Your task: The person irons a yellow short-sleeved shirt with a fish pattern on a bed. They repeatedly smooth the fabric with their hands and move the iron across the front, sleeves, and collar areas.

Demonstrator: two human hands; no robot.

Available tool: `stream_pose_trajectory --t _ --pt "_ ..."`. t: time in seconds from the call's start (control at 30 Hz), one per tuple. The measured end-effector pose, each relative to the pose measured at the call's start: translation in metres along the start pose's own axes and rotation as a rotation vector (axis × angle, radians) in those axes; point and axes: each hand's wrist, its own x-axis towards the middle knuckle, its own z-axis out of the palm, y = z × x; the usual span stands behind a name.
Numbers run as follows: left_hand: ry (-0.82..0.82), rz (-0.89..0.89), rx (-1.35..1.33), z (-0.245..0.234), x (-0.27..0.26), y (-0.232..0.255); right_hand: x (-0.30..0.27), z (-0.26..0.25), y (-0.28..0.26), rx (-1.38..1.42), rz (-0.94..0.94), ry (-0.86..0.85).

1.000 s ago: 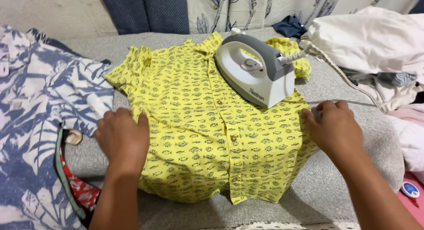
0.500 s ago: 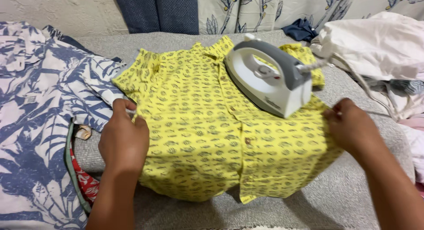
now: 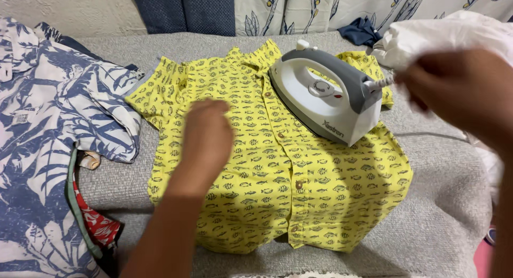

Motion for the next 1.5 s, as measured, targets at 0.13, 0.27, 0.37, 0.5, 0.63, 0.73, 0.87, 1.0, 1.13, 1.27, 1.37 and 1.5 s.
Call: stream_pose_trajectory --t 0.13,0.27,0.37,0.5,0.63,0.73,0.87,1.0,1.13,1.27,1.37,1.5 --pt "-0.199 -0.064 -0.151 0.046 0.026 0.016 0.034 0.011 -0.061 -0.002 -0.364 0.147" --pt "-0.253 -0.018 -0.054 0.076 0.036 0.004 0.073 0.049 -0.077 -0.334 -0.72 0.423" --pt "-0.205 0.055 -0.048 0.091 0.041 -0.012 0.086 0.062 -0.086 -0.343 -0.479 0.11" --pt "-0.244 0.041 -0.02 0.091 0.057 -0.016 0.08 0.063 -0.099 -0.173 -0.244 -0.116" --pt "-0.378 -0.05 0.087 0.09 0.07 -0.006 0.096 0.076 -0.113 -0.224 -0.167 -0.115" --pt "-0.292 -0.032 0.06 0.096 0.067 -0.008 0.118 0.091 -0.119 -0.305 -0.225 0.013" --pt "-0.18 -0.013 -0.042 0.101 0.058 -0.015 0.157 0.113 -0.13 -0.338 -0.282 0.059" --pt "-0.192 -0.022 -0.036 0.097 0.057 -0.013 0.169 0.118 -0.134 -0.347 -0.32 0.039" --pt "-0.237 -0.042 -0.038 0.092 0.059 -0.009 0.133 0.098 -0.125 -0.384 -0.251 0.003" --pt "-0.225 0.003 0.011 0.095 0.057 -0.01 0.081 0.078 -0.103 -0.316 -0.077 -0.061" --pt "-0.219 0.02 0.031 0.097 0.056 -0.01 0.068 0.07 -0.09 -0.34 -0.112 -0.026" --pt "-0.184 0.032 0.034 0.098 0.055 -0.01 0.091 0.077 -0.096 -0.343 -0.152 -0.015"
